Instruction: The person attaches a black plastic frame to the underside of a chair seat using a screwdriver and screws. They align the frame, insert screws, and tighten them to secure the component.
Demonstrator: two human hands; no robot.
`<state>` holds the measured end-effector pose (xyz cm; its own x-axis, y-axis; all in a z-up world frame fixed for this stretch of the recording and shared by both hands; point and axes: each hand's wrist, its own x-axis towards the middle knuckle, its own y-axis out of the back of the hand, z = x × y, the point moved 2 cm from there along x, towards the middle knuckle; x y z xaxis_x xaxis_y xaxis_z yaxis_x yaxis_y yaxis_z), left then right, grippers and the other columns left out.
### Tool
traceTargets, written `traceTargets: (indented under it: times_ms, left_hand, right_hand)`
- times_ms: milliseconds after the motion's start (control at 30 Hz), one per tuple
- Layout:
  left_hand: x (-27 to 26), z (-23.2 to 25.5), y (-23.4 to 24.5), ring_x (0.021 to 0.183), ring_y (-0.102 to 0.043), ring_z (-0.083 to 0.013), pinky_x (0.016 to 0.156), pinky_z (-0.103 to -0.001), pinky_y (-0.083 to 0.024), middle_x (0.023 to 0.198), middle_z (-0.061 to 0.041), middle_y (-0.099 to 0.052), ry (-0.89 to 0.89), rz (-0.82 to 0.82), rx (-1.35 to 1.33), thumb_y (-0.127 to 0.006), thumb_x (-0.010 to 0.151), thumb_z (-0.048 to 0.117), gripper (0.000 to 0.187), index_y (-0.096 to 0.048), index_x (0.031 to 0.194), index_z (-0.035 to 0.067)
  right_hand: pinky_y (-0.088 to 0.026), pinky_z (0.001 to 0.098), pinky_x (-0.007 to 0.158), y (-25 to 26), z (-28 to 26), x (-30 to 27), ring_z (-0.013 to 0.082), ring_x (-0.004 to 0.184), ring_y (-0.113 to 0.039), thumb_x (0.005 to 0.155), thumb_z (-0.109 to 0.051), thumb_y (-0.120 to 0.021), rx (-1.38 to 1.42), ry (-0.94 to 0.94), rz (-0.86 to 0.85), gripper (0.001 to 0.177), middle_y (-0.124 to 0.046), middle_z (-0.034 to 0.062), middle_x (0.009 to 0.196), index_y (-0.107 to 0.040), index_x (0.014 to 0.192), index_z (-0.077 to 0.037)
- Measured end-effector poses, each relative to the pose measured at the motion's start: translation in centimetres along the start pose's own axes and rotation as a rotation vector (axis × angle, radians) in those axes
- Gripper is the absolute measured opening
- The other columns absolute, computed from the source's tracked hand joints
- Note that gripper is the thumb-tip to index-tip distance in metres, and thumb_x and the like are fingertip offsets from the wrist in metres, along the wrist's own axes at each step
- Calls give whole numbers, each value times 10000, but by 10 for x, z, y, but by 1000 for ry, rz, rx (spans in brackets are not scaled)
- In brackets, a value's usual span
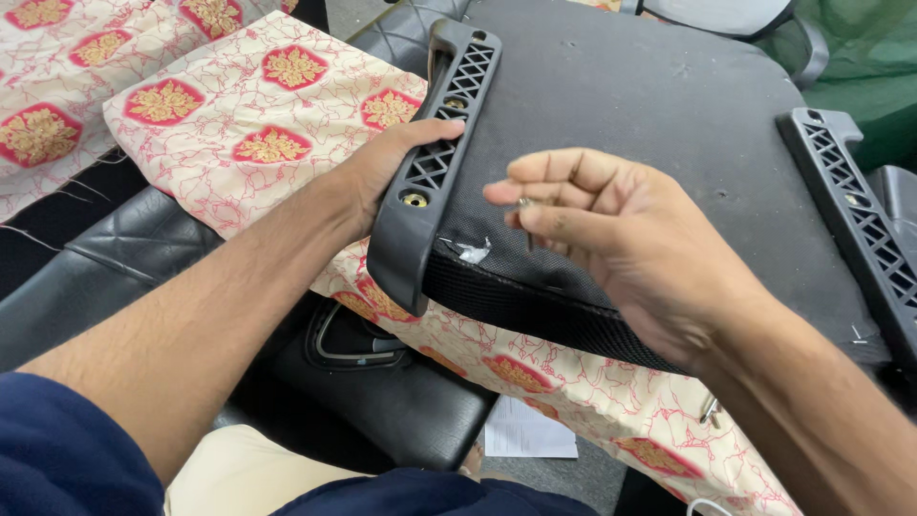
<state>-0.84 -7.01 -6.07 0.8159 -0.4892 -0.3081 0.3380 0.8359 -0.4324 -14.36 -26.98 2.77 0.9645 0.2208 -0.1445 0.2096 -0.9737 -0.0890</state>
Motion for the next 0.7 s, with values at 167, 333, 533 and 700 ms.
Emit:
traceTargets:
  times_ms: [167, 333, 533, 700]
  left_hand:
    - [5, -11, 11, 536, -681, -122, 463, -227, -558, 760, -57, -719, -12, -27, 2, -682, 939, 309, 292, -663, 1002, 25]
    - [11, -11, 21, 540, -658, -100, 450, -216, -531, 769, -35, -695, -62, -60, -62, -619, 984, 289, 272, -659, 1015, 22]
    - [9, -15, 13, 782, -711, -86, 687, -201, -593, 948, -49, -744, -64, -158, -100, -597, 943, 240, 294, -684, 1090, 1]
    - [6, -12, 16, 737, -693, -79, 634, -204, -589, 873, -24, -721, -44, 51, 156, -670, 886, 323, 288, -686, 1001, 60]
  right_hand:
    - [-599, 248, 921, -17, 9, 35, 121, 966, -729, 900, 15, -694, -118, 242, -14, 265, -762, 121, 1093, -675, 1163, 44]
    - [-629, 248, 915, -30, 5, 64, 109, 966, -743, 907, 14, -710, -310, 436, -42, 259, -765, 94, 1075, -677, 1163, 39]
    - [-634, 249, 896, -42, 21, 68, 99, 953, -744, 903, 21, -717, -465, 496, -47, 220, -772, 69, 1040, -692, 1122, 15]
    - [-634, 248, 917, -46, 27, 66, 91, 974, -757, 906, -11, -725, -545, 528, -87, 202, -783, 42, 1036, -707, 1107, -22]
